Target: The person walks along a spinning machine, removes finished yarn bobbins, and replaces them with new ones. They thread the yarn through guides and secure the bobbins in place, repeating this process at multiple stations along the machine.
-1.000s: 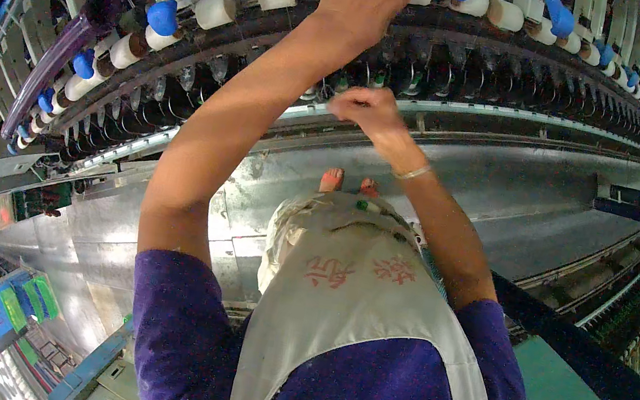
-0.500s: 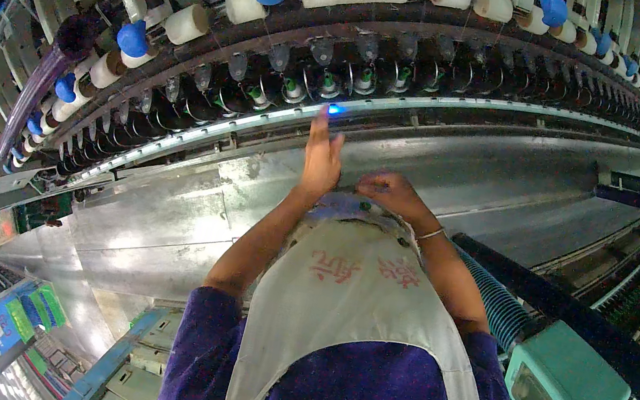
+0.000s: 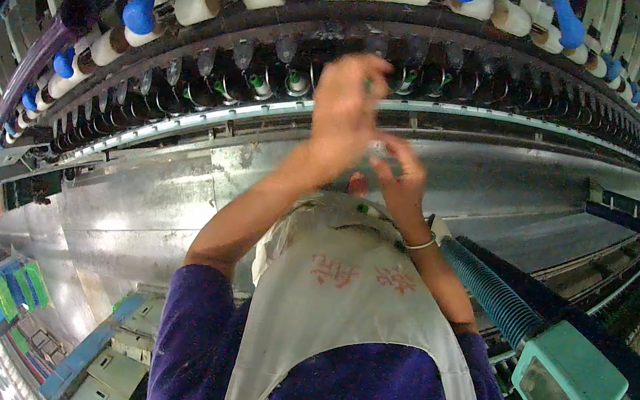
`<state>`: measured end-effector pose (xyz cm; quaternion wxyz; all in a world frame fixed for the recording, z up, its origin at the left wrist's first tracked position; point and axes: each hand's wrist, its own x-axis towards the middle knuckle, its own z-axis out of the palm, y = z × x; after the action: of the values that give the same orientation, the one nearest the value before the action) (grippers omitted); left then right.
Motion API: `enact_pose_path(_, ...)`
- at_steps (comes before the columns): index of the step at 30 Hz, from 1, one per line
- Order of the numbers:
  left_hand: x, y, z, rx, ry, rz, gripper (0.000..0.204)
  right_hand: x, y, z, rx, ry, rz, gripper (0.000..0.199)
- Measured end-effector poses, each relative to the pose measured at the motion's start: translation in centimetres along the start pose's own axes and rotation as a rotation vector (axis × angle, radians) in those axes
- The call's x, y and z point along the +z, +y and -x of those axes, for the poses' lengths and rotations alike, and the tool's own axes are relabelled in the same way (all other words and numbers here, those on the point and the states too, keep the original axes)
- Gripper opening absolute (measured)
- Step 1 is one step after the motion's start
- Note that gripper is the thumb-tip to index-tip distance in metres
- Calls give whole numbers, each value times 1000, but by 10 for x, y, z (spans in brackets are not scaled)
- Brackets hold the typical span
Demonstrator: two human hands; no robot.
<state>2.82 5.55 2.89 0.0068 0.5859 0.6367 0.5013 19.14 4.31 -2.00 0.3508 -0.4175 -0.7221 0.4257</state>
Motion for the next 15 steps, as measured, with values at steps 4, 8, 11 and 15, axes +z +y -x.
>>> enact_pose_path(4,-15,85,19,216,-179,109,57,3,-28,-13,18,-59,-586,41)
enact_pose_path(8,-23,68,41,-39,-283,93,95,-1,-20,-16,267,-292,-1309,50)
enact_pose_path(11,-36,33,62,-684,-691,609,93,-1,-10,-20,322,-415,-1399,55)
enact_pose_path(15,-42,22,89,-953,-885,724,84,3,1,-48,577,-423,-1749,31)
